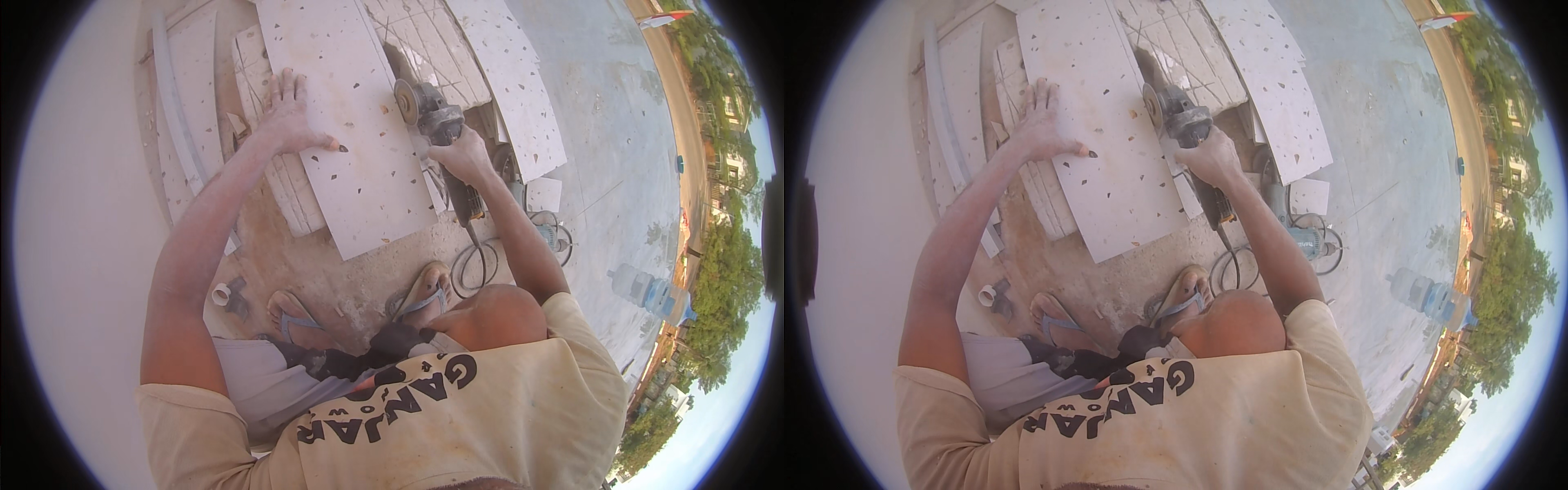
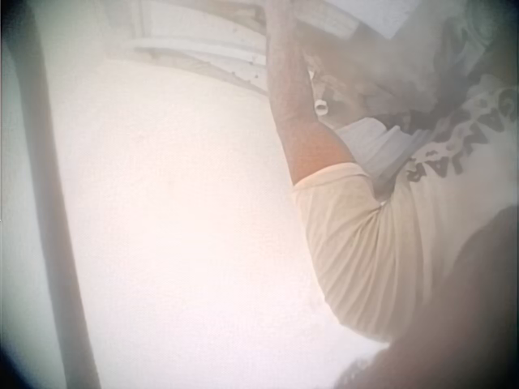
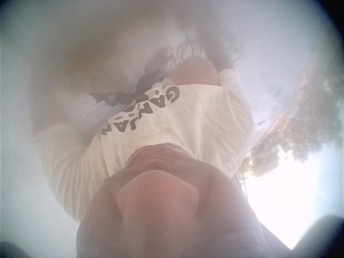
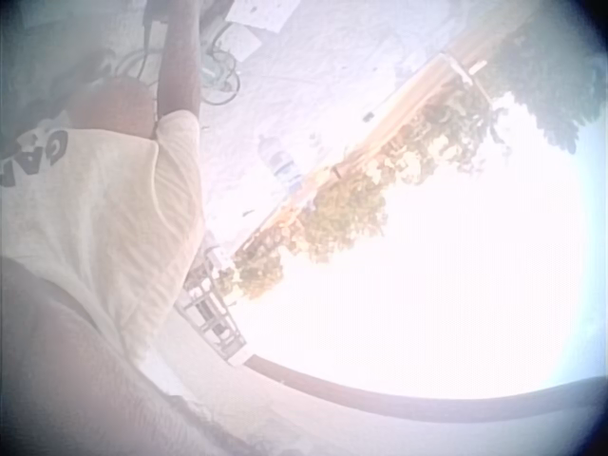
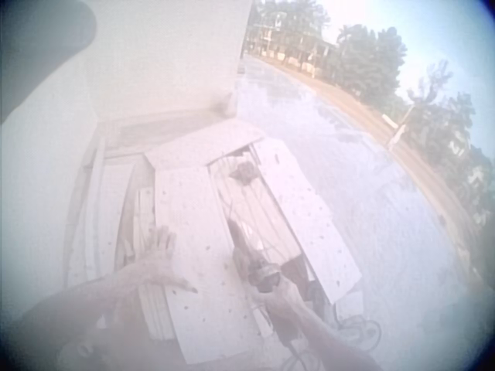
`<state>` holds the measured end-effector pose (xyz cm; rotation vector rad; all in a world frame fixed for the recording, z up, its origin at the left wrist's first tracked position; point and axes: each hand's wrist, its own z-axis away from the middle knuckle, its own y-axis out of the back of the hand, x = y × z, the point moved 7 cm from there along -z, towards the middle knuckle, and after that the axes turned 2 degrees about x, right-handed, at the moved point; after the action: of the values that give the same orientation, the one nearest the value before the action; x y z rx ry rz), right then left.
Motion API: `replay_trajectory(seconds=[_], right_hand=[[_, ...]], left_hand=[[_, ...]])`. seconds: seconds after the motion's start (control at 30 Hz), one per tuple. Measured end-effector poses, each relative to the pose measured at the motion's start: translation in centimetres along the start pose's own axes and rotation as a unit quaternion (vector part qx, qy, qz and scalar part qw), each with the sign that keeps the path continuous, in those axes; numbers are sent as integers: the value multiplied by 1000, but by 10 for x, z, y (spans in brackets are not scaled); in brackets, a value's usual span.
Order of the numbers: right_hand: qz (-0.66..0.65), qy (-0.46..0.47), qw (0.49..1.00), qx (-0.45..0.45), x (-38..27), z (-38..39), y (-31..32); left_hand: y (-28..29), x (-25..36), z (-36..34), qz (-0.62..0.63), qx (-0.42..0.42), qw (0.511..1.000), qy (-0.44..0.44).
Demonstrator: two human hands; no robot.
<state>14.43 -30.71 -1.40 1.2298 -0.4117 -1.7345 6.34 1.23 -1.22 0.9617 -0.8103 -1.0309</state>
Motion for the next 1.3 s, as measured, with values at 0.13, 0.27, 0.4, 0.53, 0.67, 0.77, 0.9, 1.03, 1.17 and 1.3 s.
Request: replay_trajectory(seconds=[0.13, 0.27, 0.4, 0.53, 0.67, 0.77, 0.9, 1.03, 1.17, 1.3], right_hand=[[-1, -6, 1000, -2, -10, 0, 3], [10, -4, 1000, 7, -8, -3, 4], [22, -2, 1000, 8, -10, 0, 2], [21, 0, 1000, 4, 0, -2, -3], [18, -19, 1000, -3, -4, 0, -4], [28, -13, 1000, -3, -6, 1, -3], [25, -11, 1000, 14, -3, -3, -3], [-3, 17, 1000, 23, -18, -2, 1], [-3, -11, 1000, -7, -24, -1, 5], [19, -14, 1000, 5, -14, -11, 2]], left_hand=[[-4, -3, -2, 7, 12, 1000, -3], [-2, 0, -2, 3, 7, 1000, -7], [0, 0, 1, 2, -10, 1000, -1], [0, -1, 0, 8, 1, 1000, -4], [0, -1, 2, 6, -8, 1000, 5], [1, -2, 2, 1, -9, 1000, 7], [1, 0, 1, 8, -4, 1000, -2], [1, -1, 1, 10, -7, 1000, -3], [1, -2, 1, 5, -2, 1000, -8], [-1, -1, 0, 9, 5, 1000, -13]])
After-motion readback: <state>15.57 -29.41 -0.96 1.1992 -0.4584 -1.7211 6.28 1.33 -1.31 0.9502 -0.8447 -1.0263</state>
